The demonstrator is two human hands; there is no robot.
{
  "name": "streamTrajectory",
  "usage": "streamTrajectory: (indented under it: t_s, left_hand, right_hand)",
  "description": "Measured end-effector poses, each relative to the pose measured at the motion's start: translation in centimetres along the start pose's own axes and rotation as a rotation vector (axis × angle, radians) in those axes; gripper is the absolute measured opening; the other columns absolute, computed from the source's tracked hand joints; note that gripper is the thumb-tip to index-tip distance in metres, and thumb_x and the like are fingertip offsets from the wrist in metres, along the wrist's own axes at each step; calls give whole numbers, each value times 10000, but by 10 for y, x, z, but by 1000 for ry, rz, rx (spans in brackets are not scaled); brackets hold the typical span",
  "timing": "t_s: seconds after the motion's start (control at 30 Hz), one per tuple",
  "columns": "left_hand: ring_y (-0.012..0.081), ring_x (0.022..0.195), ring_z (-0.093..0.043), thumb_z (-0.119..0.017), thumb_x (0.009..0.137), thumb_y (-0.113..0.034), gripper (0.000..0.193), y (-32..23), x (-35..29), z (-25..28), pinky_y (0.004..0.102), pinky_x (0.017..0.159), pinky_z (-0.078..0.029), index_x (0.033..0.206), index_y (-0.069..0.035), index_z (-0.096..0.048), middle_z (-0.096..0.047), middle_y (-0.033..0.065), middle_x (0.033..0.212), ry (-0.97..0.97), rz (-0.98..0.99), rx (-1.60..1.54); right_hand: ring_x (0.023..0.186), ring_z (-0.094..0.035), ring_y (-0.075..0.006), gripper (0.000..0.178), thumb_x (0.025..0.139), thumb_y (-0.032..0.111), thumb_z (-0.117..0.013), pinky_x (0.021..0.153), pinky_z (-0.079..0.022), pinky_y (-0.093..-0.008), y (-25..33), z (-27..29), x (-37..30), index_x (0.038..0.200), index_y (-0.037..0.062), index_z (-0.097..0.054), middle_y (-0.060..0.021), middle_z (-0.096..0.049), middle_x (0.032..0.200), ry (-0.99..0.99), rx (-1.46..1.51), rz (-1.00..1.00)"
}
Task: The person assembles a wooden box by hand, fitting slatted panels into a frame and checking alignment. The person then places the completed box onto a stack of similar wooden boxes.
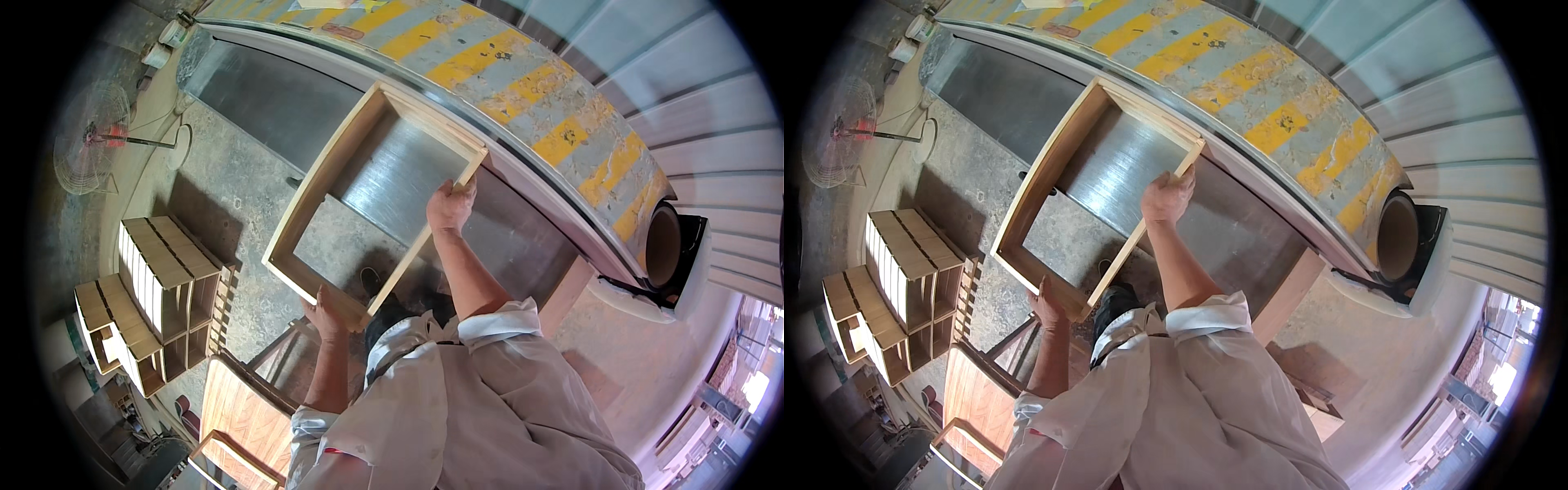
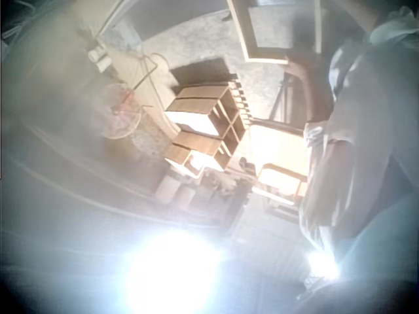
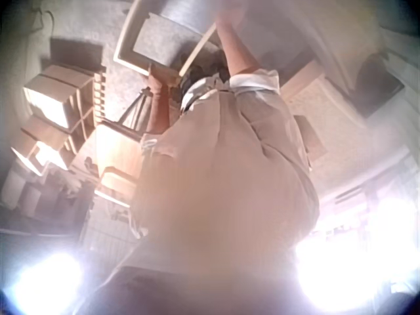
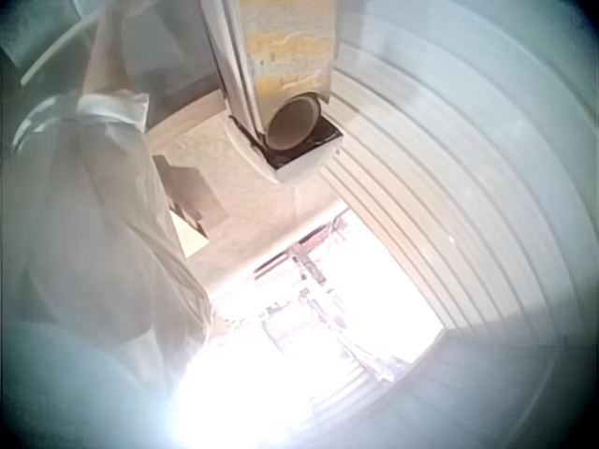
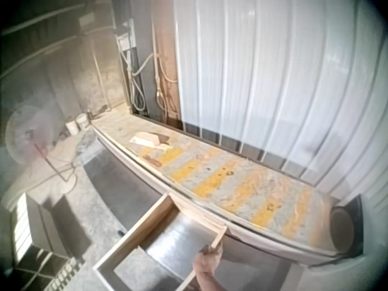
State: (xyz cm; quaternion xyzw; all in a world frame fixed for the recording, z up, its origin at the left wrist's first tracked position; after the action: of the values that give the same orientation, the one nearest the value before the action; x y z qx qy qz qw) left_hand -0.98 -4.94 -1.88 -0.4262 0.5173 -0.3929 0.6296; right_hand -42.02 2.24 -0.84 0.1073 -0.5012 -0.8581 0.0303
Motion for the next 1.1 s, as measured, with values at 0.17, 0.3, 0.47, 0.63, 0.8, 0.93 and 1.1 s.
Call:
streamTrajectory:
  t_s: [0.17,0.3,0.47,0.63,0.8,0.93,1.1]
  left_hand:
    - [194,904,-548,-614,878,-204,371,2,2,3,326,815,-450,1168,4,-515,-571,97,1009,-12,12,28]
    - [196,900,-548,-612,879,-200,369,1,1,2,327,818,-450,1169,5,-516,-571,98,1010,-9,-9,22]
    - [209,918,-549,-596,887,-183,356,-9,-5,-6,337,834,-450,1174,10,-512,-567,108,1034,-10,10,12]
    - [215,936,-552,-592,888,-171,361,-11,-5,-5,341,846,-451,1187,14,-508,-566,112,1053,-8,22,12]
    - [191,914,-536,-581,883,-149,414,1,0,1,333,805,-448,1249,-5,-456,-552,104,1032,-9,33,-7]
    - [194,918,-533,-586,884,-154,419,3,1,2,338,812,-448,1252,-1,-455,-549,109,1039,0,23,-10]
    - [192,936,-528,-592,883,-161,421,-3,-3,-4,342,817,-446,1250,-2,-460,-544,107,1056,22,25,2]
  right_hand:
    - [1257,-424,-420,565,886,126,-523,1067,-345,-473,1,1,0,1387,-55,-331,-275,-440,1342,2,-10,-15]
    - [1254,-427,-421,563,887,127,-516,1067,-344,-476,2,0,0,1387,-55,-332,-278,-443,1339,4,-10,-6]
    - [1246,-433,-425,568,883,136,-517,1065,-348,-474,-1,0,1,1385,-59,-336,-288,-443,1335,-5,-12,-7]
    - [1253,-427,-425,576,884,147,-512,1068,-346,-472,-2,-2,1,1389,-64,-330,-287,-432,1347,16,-2,-7]
    - [1258,-421,-424,578,886,153,-508,1064,-353,-472,-4,-3,1,1392,-61,-329,-279,-428,1353,4,1,-12]
    - [1260,-417,-425,573,886,150,-506,1064,-354,-473,-3,-3,1,1392,-54,-332,-276,-428,1354,3,-7,-19]
    - [1232,-440,-426,559,876,122,-522,1046,-365,-471,-4,-1,3,1378,-54,-352,-276,-453,1322,-29,22,26]
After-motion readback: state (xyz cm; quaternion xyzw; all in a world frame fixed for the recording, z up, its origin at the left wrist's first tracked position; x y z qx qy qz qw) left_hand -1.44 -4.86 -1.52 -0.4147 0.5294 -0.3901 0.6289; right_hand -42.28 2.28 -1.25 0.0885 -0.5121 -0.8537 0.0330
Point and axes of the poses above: each hand's wrist, its own x-axis towards the middle knuckle, its own z-axis out of the back of the hand, y = z × x, the point moved 10 cm from there along x, towards the middle knuckle
